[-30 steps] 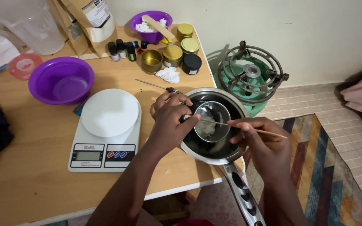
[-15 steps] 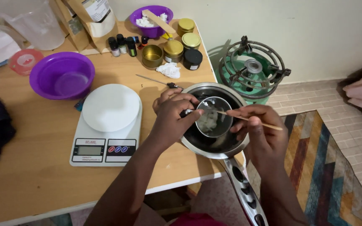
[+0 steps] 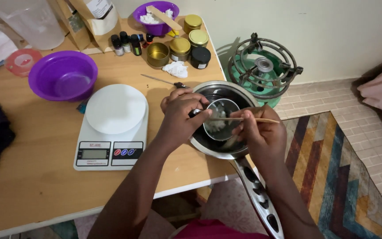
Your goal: Stirring melting wax in a small pot using a wooden stick and a thermometer probe over a double boiler setup to monitor temperature and consistency.
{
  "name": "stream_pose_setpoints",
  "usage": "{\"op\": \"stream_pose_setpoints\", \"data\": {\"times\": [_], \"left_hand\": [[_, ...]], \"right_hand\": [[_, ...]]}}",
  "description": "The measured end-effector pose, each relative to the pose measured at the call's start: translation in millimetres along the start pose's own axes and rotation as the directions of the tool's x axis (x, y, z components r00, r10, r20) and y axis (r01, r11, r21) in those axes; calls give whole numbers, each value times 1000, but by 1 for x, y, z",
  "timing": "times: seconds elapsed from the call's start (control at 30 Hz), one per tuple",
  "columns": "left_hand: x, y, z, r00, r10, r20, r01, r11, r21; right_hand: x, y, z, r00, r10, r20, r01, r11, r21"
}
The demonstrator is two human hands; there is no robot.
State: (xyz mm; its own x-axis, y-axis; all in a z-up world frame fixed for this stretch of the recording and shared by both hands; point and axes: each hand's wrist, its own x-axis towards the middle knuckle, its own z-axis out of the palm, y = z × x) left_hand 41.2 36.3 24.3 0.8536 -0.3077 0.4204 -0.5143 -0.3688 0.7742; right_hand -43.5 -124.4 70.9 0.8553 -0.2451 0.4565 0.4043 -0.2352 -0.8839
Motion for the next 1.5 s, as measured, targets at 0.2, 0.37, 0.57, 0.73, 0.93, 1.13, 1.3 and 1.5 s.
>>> {"op": "stream_pose_setpoints", "data": {"times": [0.2,0.37,0.57,0.73,0.93,1.13,1.3,1.5], "left_hand": [[-1,5,-3,998,-31,50,32,999,-32],[-1,3,-1,999,-24,43,25,999,-22],[-2,3,-1,999,-18,28,19,1000,-12],[-1,5,-2,999,-18,26,19,999,-46],[-1,9,-3,999,-52,11,52,997,-64],[-1,9,-2,999,-51,11,52,998,-44],[-1,11,-3,999,-44,-3,44,997,-66],[0,12,-3,998,-57,-15,54,991,-121]], "right_hand": [[2,12,-10,990,-75,-122,84,994,71],[2,10,-9,989,-77,-129,87,994,72],[-4,23,-8,998,-47,-41,49,998,45],[-7,5,-22,999,14,-37,-15,1000,-27],[-9,-2,-20,997,-41,-63,43,999,18],[-8,11,-9,999,20,33,-18,997,-72],[-2,14,-1,1000,-13,-11,13,1000,11],[-7,1,-14,993,-21,-119,29,997,71]]}}
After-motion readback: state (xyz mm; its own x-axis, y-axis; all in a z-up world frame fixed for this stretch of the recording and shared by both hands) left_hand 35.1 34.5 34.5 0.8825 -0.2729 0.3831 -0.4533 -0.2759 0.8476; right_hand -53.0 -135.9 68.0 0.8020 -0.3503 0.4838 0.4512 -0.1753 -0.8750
